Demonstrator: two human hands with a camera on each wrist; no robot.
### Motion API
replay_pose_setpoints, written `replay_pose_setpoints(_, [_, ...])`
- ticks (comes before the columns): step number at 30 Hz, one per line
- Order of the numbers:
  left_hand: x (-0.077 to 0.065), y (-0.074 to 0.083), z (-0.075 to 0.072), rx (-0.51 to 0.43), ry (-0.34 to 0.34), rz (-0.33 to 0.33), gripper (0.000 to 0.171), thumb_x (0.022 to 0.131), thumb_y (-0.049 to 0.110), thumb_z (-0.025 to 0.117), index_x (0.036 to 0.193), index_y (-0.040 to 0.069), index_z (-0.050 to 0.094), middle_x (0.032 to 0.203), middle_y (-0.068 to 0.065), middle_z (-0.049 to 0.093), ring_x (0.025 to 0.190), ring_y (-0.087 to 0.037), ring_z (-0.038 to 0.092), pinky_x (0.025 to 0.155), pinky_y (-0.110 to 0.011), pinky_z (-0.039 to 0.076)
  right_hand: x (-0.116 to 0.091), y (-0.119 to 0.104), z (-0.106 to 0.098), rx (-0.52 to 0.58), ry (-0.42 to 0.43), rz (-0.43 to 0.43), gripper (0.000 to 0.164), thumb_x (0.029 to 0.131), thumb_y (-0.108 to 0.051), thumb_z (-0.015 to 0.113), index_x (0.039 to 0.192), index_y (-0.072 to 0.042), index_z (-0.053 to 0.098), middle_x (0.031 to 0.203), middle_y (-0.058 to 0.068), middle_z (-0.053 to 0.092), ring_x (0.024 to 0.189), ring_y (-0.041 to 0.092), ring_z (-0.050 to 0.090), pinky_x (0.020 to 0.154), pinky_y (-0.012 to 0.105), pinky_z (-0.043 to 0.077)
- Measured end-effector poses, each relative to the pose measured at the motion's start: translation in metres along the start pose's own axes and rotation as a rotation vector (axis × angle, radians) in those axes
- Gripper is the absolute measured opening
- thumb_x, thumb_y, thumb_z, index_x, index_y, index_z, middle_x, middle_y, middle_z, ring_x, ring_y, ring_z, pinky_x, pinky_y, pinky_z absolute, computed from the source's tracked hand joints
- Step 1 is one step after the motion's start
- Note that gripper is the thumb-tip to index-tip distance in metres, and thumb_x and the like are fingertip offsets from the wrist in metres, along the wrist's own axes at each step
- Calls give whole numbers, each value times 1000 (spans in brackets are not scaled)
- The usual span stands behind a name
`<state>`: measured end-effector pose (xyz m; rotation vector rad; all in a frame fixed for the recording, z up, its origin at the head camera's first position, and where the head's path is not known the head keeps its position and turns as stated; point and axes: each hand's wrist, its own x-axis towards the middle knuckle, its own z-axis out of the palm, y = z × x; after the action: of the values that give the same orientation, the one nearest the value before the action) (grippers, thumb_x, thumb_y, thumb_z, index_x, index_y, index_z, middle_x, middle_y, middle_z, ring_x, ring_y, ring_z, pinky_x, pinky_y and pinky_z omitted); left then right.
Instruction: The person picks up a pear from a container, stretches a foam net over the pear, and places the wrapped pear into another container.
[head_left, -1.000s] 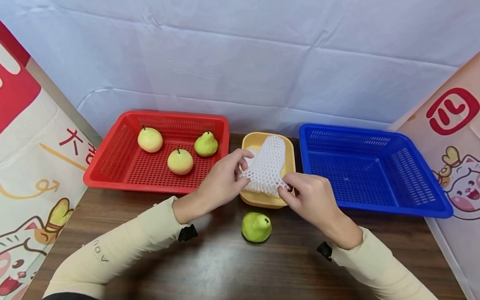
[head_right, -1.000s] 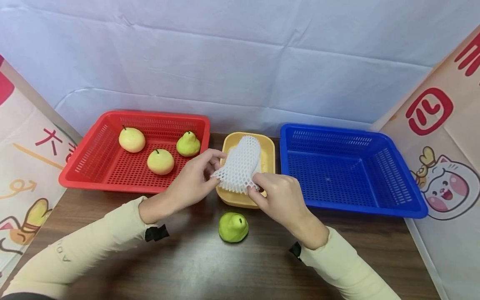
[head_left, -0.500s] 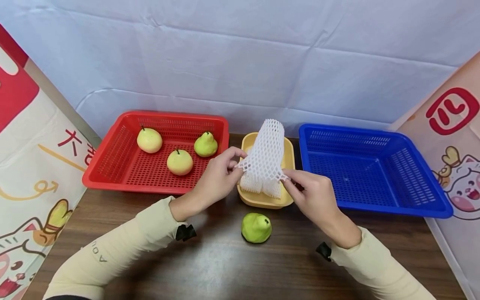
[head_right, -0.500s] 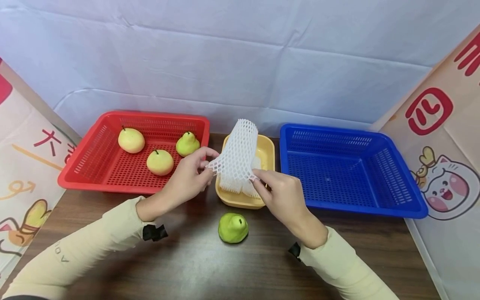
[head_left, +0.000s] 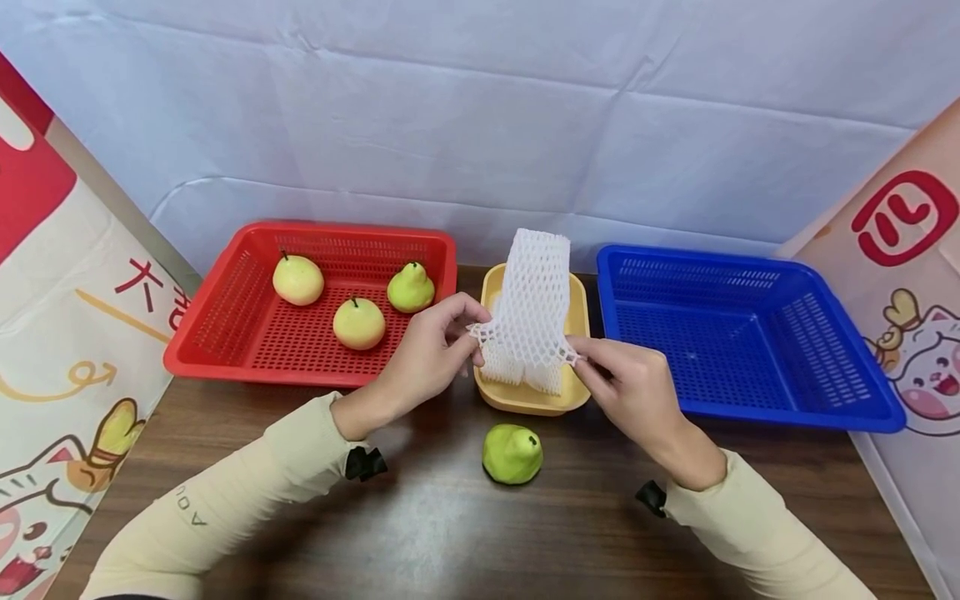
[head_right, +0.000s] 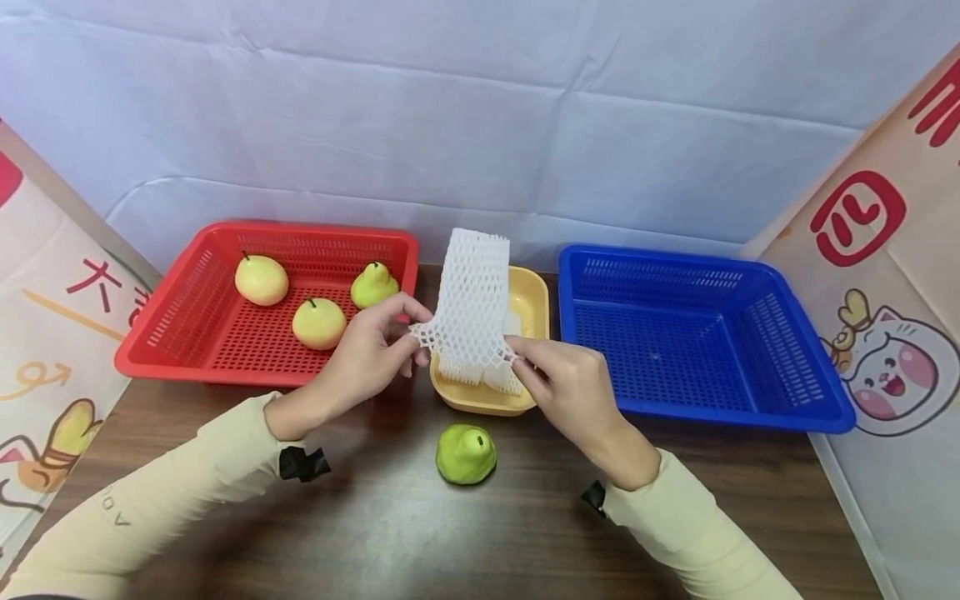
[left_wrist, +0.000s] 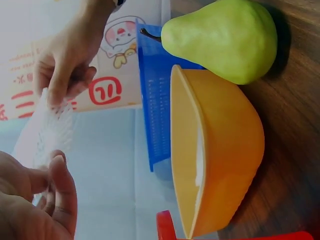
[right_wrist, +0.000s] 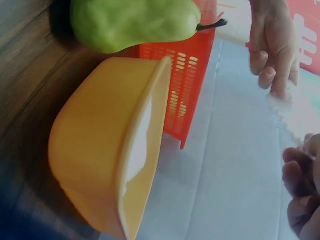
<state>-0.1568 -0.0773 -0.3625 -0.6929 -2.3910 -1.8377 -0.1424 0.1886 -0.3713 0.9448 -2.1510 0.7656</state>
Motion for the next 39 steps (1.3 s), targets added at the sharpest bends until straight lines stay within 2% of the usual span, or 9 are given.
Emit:
replay_pose_setpoints(4, [-2, -3, -2, -9, -20, 75, 17, 91, -15, 60, 98, -1, 65, 102, -16, 68, 71, -20, 66, 60, -38, 58, -3, 6, -1, -18, -6, -80, 33, 105, -26, 57, 97, -4, 79, 83, 8, 76, 70, 21, 72, 59, 41, 56])
replay_pose_setpoints(8, [-5, -9, -8, 71, -39, 208, 18, 88, -15, 66, 94, 1, 72, 103, -10, 68, 88, -18, 64, 72, -29, 54, -6, 11, -2, -34, 20, -196, 34, 107, -27, 54, 95, -6, 78, 73, 2, 70, 59, 17, 65, 52, 39, 51])
replay_pose_setpoints(10, [-8, -12, -11, 151, -47, 313, 21, 85, -15, 70, 94, 3, 75, 102, -8, 65, 91, -17, 61, 73, -25, 50, -8, 13, -3, -40, 30, -251, 31, 106, -24, 55, 95, -6, 78, 69, 1, 67, 56, 17, 62, 50, 39, 49])
replay_pose_setpoints(15, [-13, -20, -17, 363, -90, 653, 28, 80, -13, 77, 100, 7, 78, 96, -6, 58, 82, -15, 57, 69, -23, 51, -13, 17, -4, -47, 37, -375, 29, 105, -20, 56, 95, -5, 78, 67, 0, 64, 51, 16, 55, 46, 35, 46])
replay_pose_setpoints(18, [-15, -23, -17, 420, -120, 774, 32, 78, -12, 78, 103, 8, 77, 95, -6, 59, 80, -14, 59, 69, -22, 52, -15, 15, -4, -35, 53, -435, 28, 104, -17, 57, 92, -3, 77, 66, 0, 61, 49, 15, 50, 43, 31, 41])
replay_pose_setpoints(20, [-17, -25, -18, 429, -129, 795, 33, 77, -12, 78, 104, 7, 77, 95, -5, 60, 79, -13, 59, 68, -21, 52, -15, 13, -4, -27, 66, -466, 28, 104, -15, 57, 90, -2, 77, 64, -1, 59, 48, 14, 48, 42, 28, 38])
replay_pose_setpoints(28, [-29, -28, -15, 419, -190, 796, 28, 80, -8, 79, 102, 8, 76, 98, -4, 62, 81, -12, 62, 71, -19, 53, -18, 3, -3, -38, 62, -589, 28, 104, -10, 55, 87, 2, 74, 60, 0, 52, 45, 11, 39, 40, 23, 30])
replay_pose_setpoints(33, [-37, -34, -10, 463, -220, 835, 24, 81, -4, 79, 101, 9, 76, 98, -3, 63, 82, -12, 64, 74, -21, 55, -23, 0, 1, -45, 72, -680, 30, 105, -7, 52, 86, 4, 72, 59, 2, 50, 46, 11, 32, 42, 20, 24])
replay_pose_setpoints(39, [-42, -46, -5, 537, -218, 858, 17, 87, 1, 76, 100, 11, 76, 95, -2, 63, 80, -12, 63, 71, -23, 56, -31, 3, 8, -82, 63, -753, 26, 101, 5, 48, 86, 5, 70, 58, 3, 44, 45, 12, 29, 43, 21, 22])
